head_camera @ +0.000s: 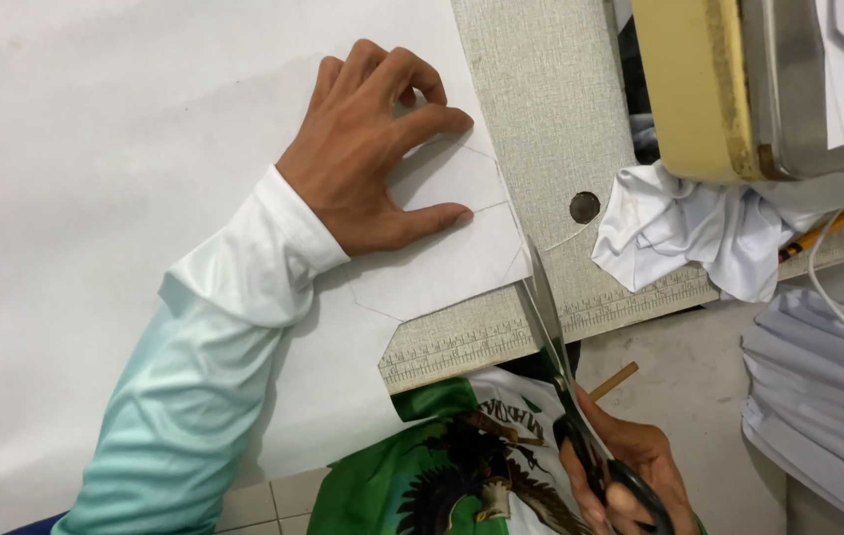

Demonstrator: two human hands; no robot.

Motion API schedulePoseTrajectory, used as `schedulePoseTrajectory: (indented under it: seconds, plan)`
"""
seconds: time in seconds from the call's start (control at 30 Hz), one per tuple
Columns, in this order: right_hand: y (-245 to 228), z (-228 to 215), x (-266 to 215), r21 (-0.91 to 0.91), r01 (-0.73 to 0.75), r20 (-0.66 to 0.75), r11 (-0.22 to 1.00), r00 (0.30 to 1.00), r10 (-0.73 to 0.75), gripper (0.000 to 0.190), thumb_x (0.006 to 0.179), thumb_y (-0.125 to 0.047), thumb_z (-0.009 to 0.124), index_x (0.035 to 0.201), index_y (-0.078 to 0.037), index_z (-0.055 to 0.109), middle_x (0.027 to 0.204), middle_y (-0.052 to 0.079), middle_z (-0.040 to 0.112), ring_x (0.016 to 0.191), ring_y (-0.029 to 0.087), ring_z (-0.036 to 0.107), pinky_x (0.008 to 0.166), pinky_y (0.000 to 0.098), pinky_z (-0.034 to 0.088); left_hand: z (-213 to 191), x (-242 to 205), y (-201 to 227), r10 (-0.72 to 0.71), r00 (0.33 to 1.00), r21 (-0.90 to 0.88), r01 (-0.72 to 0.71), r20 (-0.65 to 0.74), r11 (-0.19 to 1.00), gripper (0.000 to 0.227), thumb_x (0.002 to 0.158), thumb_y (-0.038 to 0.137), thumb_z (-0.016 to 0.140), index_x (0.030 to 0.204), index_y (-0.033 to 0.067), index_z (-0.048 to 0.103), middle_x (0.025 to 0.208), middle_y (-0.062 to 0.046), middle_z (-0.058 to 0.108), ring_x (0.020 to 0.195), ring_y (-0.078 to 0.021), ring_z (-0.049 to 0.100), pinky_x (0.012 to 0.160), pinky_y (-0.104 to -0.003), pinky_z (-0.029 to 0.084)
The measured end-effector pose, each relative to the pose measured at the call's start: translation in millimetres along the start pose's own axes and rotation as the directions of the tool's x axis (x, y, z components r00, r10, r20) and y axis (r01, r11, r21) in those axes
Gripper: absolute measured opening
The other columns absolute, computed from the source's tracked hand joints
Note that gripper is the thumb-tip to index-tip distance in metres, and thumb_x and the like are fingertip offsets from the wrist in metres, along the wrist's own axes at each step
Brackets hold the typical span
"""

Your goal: The person uses a pencil and a ruler to draw a geometric pattern on a large sheet of white paper. They then use scissors to cut out the drawn shape from the paper.

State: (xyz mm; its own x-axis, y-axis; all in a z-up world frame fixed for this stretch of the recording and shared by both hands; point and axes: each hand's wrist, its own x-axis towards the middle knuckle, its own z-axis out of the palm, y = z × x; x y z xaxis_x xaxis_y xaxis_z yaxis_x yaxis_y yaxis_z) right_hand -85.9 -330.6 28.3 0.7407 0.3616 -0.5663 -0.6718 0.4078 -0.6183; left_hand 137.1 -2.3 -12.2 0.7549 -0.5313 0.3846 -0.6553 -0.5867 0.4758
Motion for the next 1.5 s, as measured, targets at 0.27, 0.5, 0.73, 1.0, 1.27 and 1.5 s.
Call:
schedulePoseTrajectory:
  seconds: [0.27,0.5,0.73,1.0,1.27,1.5]
  plan:
    - [15,-26,11,-0.143,0.203,0.082,0.969,0.978,-0.193,0.073,0.092,-0.020,0.081,0.153,-0.003,0.045,0.069,0.013,0.056,0.048,0.015,0.035,0.032,0.0281,0.043,-1,2,1,0.001,1.000,-0.003,-0.001,-0.001,1.000,0.062,0.080,0.056,0.089,0.120,0.0128,0.070,0.115,-0.012,0.052,0.104,-0.0335,0.045,0.082,-0.049,0.037]
    - [19,-35,1,0.037,0.039,0.136,0.999,0.990,-0.044,0.085,0.091,-0.016,0.084,0.158,0.004,0.034,0.072,0.018,0.057,0.042,0.013,0.037,0.039,0.0251,0.042,-2,0,0,0.016,1.000,-0.033,-0.017,-0.025,0.999,0.053,0.086,0.051,0.083,0.119,0.0121,0.068,0.115,-0.012,0.052,0.103,-0.0341,0.046,0.082,-0.049,0.036]
    - [35,-60,-7,0.430,0.013,0.173,0.903,0.980,-0.097,0.042,0.104,-0.020,0.070,0.133,-0.006,0.042,0.096,0.025,0.050,0.060,0.025,0.048,0.052,0.0326,0.050,1,-1,-1,0.023,0.999,-0.025,-0.024,-0.032,0.999,0.039,0.089,0.033,0.082,0.118,0.0119,0.067,0.115,-0.012,0.052,0.102,-0.0333,0.045,0.081,-0.049,0.036]
    - [19,-49,-6,0.227,0.027,0.133,0.973,0.989,-0.059,0.080,0.100,-0.021,0.079,0.161,-0.004,0.029,0.088,0.021,0.056,0.054,0.021,0.048,0.046,0.0304,0.052,-1,1,0,0.011,0.999,-0.055,-0.013,-0.035,0.998,0.034,0.091,0.027,0.081,0.118,0.0122,0.067,0.114,-0.012,0.052,0.103,-0.0337,0.045,0.082,-0.049,0.036]
    - [10,-15,15,-0.090,0.158,0.111,0.983,0.983,-0.148,0.084,0.092,-0.022,0.083,0.156,0.005,0.035,0.076,0.013,0.057,0.049,0.013,0.042,0.032,0.0248,0.042,-1,1,0,0.017,0.999,-0.028,-0.018,-0.030,0.999,0.039,0.088,0.030,0.081,0.120,0.0120,0.068,0.113,-0.012,0.053,0.100,-0.0336,0.045,0.078,-0.048,0.035]
    - [9,-16,16,-0.118,0.198,0.069,0.973,0.979,-0.191,0.076,0.092,-0.012,0.080,0.155,-0.001,0.041,0.077,0.014,0.055,0.051,0.015,0.038,0.036,0.0256,0.043,-1,0,0,-0.001,1.000,-0.026,0.001,-0.016,1.000,0.038,0.088,0.031,0.083,0.119,0.0131,0.069,0.114,-0.011,0.053,0.102,-0.0331,0.045,0.080,-0.048,0.036]
